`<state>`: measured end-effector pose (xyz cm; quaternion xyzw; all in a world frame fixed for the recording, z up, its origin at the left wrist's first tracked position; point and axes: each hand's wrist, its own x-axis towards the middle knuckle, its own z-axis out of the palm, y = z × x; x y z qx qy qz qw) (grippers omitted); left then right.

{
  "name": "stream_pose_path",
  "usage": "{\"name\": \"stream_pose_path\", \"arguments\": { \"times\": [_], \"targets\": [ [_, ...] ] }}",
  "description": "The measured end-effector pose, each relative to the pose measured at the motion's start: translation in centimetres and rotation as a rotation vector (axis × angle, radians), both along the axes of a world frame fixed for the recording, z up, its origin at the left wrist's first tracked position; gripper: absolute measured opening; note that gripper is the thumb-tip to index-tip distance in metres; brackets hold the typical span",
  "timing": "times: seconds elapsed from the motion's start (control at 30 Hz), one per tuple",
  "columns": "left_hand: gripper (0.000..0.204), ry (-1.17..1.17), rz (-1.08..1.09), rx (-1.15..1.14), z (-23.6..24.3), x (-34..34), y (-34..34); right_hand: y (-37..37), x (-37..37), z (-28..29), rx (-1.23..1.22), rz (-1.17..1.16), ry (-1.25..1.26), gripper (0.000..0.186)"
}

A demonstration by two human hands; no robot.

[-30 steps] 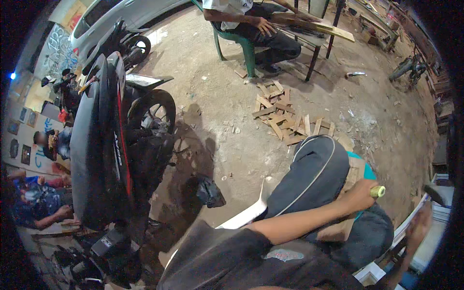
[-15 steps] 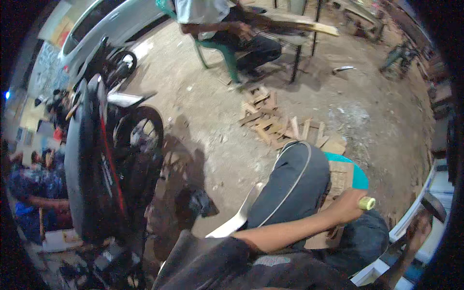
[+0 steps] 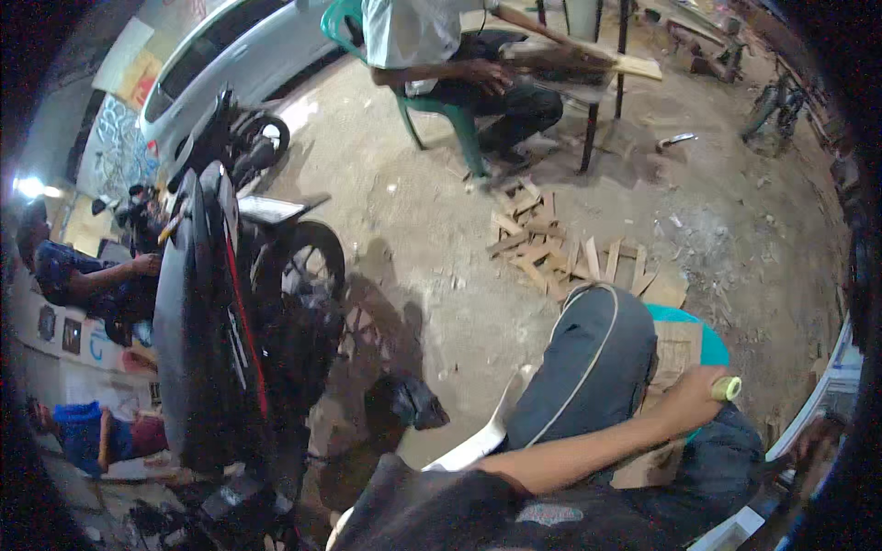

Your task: The person carves a piece of wood held on their lap by striking a chisel with a hammer.

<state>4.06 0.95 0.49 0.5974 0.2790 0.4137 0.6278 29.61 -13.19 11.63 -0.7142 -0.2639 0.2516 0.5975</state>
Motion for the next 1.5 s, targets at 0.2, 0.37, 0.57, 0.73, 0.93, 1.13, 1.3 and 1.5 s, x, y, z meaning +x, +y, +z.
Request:
{"name": "stream_pose_path", "arguments": {
  "times": [0.2, 0.37, 0.57, 0.73, 0.93, 1.13, 1.3, 1.5],
  "targets": [
    [0.011, 0.066, 0.008, 0.052, -0.5, -0.2, 0.1, -0.4, -0.5, -2.5, -0.588, 0.511, -0.651, 0.04],
    [0.008, 0.035, 0.0, 0.029, -0.4, 0.0, -0.2, -1.6, 6.5, 1.3, -0.567, 0.284, -0.636, 0.04],
    [0.011, 0.036, 0.054, 0.109, -2.3, 1.0, -0.5, 0.5, -3.3, 0.4, -0.628, 0.596, -0.856, 0.031],
    [0.016, 0.048, -0.055, 0.037, -0.9, -0.1, 0.0, 1.2, -3.7, 2.1, -0.507, 0.536, -0.804, 0.022],
    [0.018, 0.082, -0.08, 0.026, -1.2, -0.3, 0.2, 3.2, -6.8, -0.2, -0.701, 0.729, -1.038, 0.032],
    [0.016, 0.088, -0.03, 0.186, -2.8, 1.1, -0.3, 2.3, 0.9, 3.0, -0.261, 0.462, -0.685, 0.039],
    [0.013, 0.068, -0.026, 0.049, -1.6, 0.5, 0.0, 2.9, -3.7, 1.0, -0.156, 0.486, -0.302, 0.04],
    [0.017, 0.051, -0.045, 0.104, -3.1, 0.3, -0.1, 4.4, -6.2, 3.0, -0.406, 0.348, -0.384, 0.037]
  ]
}}
